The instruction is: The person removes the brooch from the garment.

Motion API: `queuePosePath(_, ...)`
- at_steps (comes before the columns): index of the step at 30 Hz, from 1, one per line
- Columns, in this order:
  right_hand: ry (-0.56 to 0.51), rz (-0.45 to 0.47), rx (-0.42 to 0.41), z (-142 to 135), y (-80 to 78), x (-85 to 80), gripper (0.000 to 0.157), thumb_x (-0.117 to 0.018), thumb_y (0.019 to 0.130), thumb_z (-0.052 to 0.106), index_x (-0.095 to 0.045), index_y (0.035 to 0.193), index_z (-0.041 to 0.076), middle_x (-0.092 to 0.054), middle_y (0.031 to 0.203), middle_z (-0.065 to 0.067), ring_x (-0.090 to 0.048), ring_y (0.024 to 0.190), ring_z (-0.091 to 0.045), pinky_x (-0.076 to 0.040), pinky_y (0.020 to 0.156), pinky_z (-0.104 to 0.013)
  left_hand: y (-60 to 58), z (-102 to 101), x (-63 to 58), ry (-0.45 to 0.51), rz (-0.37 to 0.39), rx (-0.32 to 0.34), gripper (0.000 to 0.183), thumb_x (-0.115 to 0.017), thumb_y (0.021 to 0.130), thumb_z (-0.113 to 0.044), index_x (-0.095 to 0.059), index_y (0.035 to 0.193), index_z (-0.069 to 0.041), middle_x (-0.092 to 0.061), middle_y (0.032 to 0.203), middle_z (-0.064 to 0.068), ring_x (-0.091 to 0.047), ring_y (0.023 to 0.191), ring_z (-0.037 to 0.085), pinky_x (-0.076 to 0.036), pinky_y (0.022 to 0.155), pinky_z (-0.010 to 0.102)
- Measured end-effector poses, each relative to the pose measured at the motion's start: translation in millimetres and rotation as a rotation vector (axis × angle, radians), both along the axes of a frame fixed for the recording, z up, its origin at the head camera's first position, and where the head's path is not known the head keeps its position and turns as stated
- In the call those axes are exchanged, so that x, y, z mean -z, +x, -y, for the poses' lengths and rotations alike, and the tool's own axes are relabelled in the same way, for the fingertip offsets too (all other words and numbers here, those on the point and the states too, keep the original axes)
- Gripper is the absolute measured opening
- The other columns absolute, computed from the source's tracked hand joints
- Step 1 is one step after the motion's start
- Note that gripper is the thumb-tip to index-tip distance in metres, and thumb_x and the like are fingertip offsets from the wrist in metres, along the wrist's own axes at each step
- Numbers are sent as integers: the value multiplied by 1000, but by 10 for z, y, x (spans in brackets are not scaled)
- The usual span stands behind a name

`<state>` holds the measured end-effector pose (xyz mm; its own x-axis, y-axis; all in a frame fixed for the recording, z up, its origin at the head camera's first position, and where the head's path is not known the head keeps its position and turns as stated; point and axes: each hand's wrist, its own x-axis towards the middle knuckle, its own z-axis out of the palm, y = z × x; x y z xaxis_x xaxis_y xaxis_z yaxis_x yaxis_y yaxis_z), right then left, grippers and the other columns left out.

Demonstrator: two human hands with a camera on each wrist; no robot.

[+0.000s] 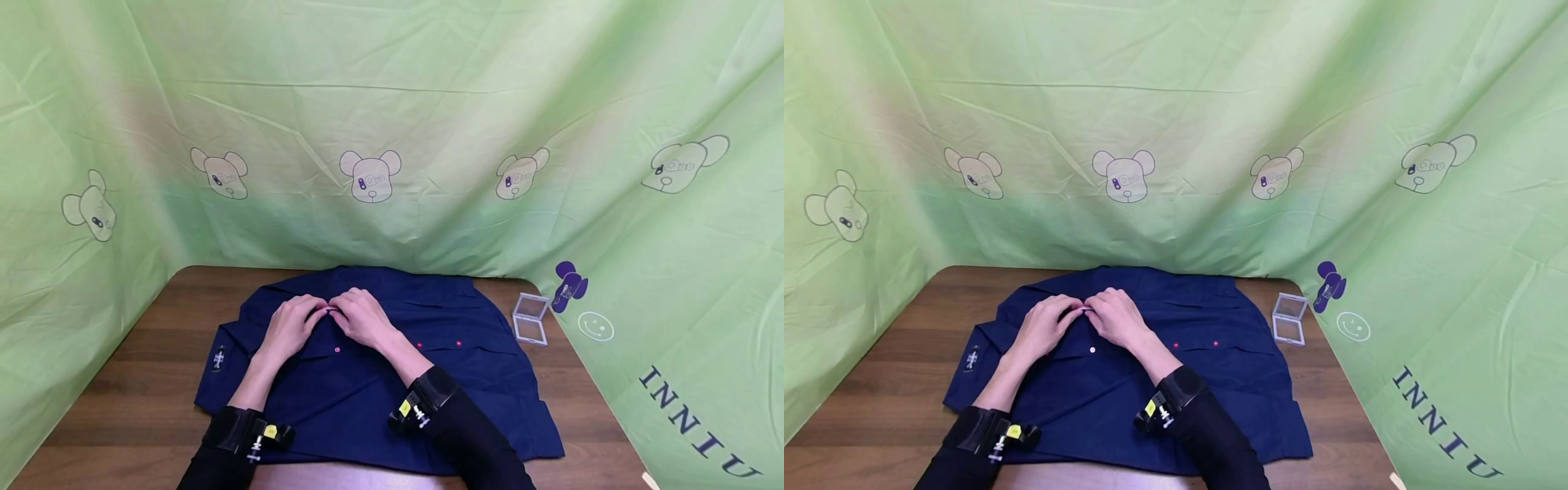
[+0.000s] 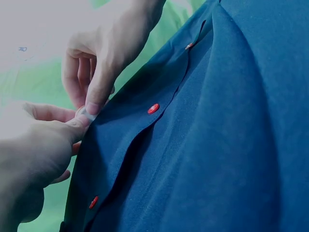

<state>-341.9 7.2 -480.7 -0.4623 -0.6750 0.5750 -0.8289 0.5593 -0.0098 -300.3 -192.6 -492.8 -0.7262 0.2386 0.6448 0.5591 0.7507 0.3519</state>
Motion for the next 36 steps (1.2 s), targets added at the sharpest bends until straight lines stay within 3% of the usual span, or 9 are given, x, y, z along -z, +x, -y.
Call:
queuePosePath(10,25,-18,18,15,9,-5,15,-67,100,20,-79,103,12,-77,98,1,-64,93,-15,-50,79,-32,8,-8,-16,-17,-16,6,9,-79,91,-15,-79,99,-11,-76,98,4,-68,92,25,-55,78,45)
queuePosePath(19,-20,37,40,10,38,-8,12,-70,98,19,-80,100,12,-77,97,3,-64,91,-12,-53,82,-32,-8,55,3,29,48,41,19,-82,89,-16,-79,106,-10,-75,106,3,-67,100,24,-55,83,46)
queuePosePath(28,-124,124,62,2,29,46,9,-74,95,19,-81,97,15,-77,93,5,-66,87,-9,-55,77,-29,-50,138,78,140,130,79,27,-82,87,-14,-78,114,-8,-74,113,2,-65,109,18,-53,93,43)
queuePosePath(36,-282,186,37,-2,22,82,6,-78,91,16,-83,94,16,-78,90,5,-67,80,-7,-54,69,-28,-59,125,119,199,118,107,23,-79,91,-11,-77,113,-5,-74,109,4,-66,105,17,-53,90,43)
